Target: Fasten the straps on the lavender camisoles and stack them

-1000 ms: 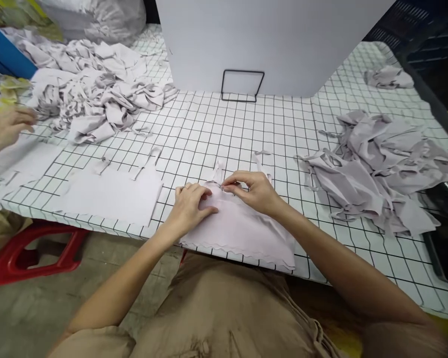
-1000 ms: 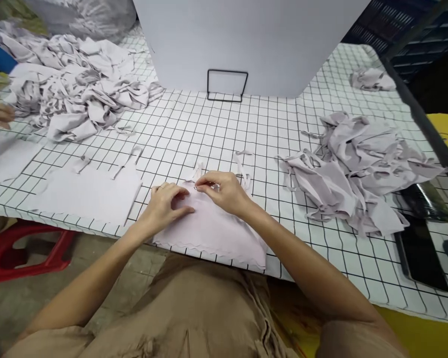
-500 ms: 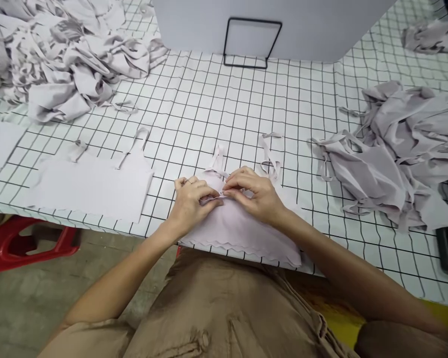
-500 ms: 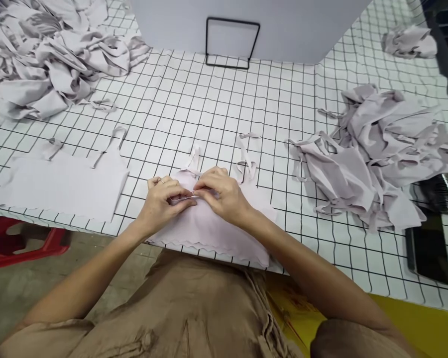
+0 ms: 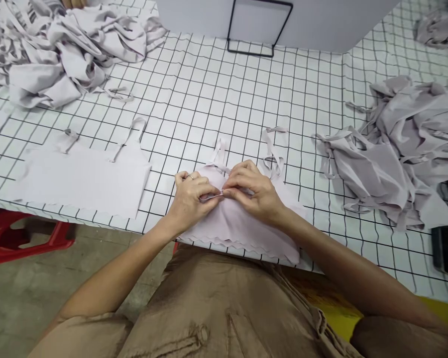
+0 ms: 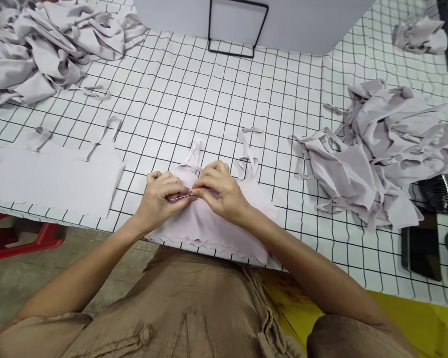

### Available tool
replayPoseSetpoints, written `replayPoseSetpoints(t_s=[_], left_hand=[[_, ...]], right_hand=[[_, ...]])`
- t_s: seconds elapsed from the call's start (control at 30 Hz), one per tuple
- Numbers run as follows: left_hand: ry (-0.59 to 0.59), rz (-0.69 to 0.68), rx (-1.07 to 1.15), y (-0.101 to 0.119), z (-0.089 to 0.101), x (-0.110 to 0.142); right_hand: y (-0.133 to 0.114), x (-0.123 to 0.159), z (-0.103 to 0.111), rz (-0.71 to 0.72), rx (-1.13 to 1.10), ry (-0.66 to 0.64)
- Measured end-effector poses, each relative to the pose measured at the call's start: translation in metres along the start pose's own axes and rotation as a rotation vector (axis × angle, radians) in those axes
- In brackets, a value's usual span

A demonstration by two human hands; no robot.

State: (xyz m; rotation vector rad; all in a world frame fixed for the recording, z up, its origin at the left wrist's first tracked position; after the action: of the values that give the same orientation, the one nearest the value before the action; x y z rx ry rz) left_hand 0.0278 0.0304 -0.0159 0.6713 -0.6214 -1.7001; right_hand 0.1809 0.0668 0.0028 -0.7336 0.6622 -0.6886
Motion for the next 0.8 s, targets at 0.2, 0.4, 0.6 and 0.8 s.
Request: replayPoseSetpoints(t_s=[0.2, 0.4, 0.6, 0.8], left_hand=[[-0.016, -0.002, 0.000, -0.0023, -0.0017, 0.0001], [0.006, -0.019, 0.023, -0.0027, -0.0024, 0.0006], [-0.016, -0.013, 0.031, -0.0042, -0.0033, 0.0010], [-0.026, -0.025, 0.022, -0.0040, -0.0028, 0.0012]], right_hand=[[-0.0014, 0.0002, -0.0014, -0.010, -0.024, -0.003], [-0.0003, 0.0012, -0.0025, 0.013, -0.013, 0.013], [-0.0002, 0.0017, -0.0032, 0.029, 0.024, -0.006], [-0.0045, 0.0003, -0.0033, 0.114, 0.142, -0.046]])
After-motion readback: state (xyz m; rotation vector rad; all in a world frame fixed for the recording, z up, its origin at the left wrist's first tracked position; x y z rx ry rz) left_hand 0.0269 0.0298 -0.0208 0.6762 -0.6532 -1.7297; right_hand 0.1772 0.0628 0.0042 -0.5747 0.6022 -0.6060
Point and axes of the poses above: each hand's wrist, its own x-axis away from the middle knuckle, its own z-axis out of the back of the hand, y = z × x, the point moved 5 cm from there along -x, towards the middle knuckle
